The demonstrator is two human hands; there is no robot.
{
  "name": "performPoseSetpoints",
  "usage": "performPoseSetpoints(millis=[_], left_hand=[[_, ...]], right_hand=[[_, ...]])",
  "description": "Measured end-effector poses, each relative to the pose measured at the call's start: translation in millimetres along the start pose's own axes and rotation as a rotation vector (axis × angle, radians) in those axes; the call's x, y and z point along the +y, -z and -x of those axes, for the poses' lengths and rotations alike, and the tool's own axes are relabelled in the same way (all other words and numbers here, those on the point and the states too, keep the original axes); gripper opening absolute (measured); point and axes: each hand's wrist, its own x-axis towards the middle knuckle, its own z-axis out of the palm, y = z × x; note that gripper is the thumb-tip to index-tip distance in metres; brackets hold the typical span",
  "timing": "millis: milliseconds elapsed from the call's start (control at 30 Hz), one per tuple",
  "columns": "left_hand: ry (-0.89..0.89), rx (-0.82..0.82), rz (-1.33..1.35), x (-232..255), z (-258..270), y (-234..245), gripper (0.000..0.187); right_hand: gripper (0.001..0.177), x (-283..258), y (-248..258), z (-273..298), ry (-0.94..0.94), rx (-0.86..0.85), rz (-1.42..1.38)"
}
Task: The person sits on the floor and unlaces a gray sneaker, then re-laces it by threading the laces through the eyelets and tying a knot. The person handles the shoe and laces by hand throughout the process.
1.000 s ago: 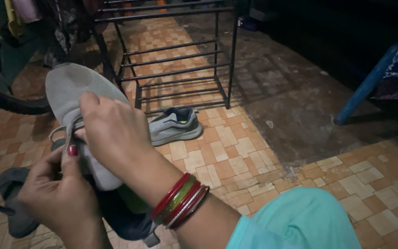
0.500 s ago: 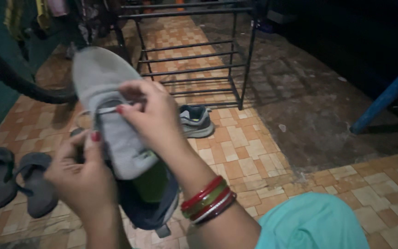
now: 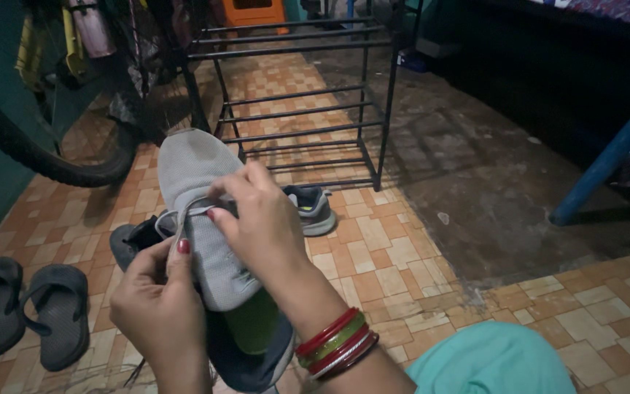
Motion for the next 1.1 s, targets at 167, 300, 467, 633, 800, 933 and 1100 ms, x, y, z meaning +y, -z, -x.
performPoseSetpoints(millis=[167, 300, 467, 633, 800, 933, 1100], left_hand=[[-0.164, -0.013, -0.093, 6.5, -8.1, 4.6, 0.016], [-0.25, -0.005, -0.124, 20.6, -32.8, 6.7, 0.016], [-0.324, 0.046, -0.216, 54.7, -54.1, 7.3, 0.015], [-0.373, 0.041, -0.326, 73.6, -64.7, 3.5, 0.016], [-0.407, -0.059, -0.395, 69.2, -80.1, -5.6, 0.019], [-0.477, -0.212, -0.701, 66.3, -103.4, -20.5, 0.02], [-0.728, -0.29, -0.995, 56.7, -125.9, -52.5, 0.012]], right_hand=[[0.02, -14.6, 2.2, -1.0, 0.12, 0.041, 0.077], [0.026, -21.3, 8.4, -12.1, 0.157, 0.04, 0.079], [0.027, -39.9, 12.4, -38.1, 0.182, 0.076, 0.135], [0.019, -40.7, 17.9, -56.2, 0.156, 0.03, 0.162], [0.014, -15.3, 13.3, -85.1, 0.15, -0.079, 0.182], [0.016, 11.1, 6.7, -105.0, 0.138, -0.131, 0.231], [0.016, 37.7, 10.4, -116.0, 0.159, -0.105, 0.209]])
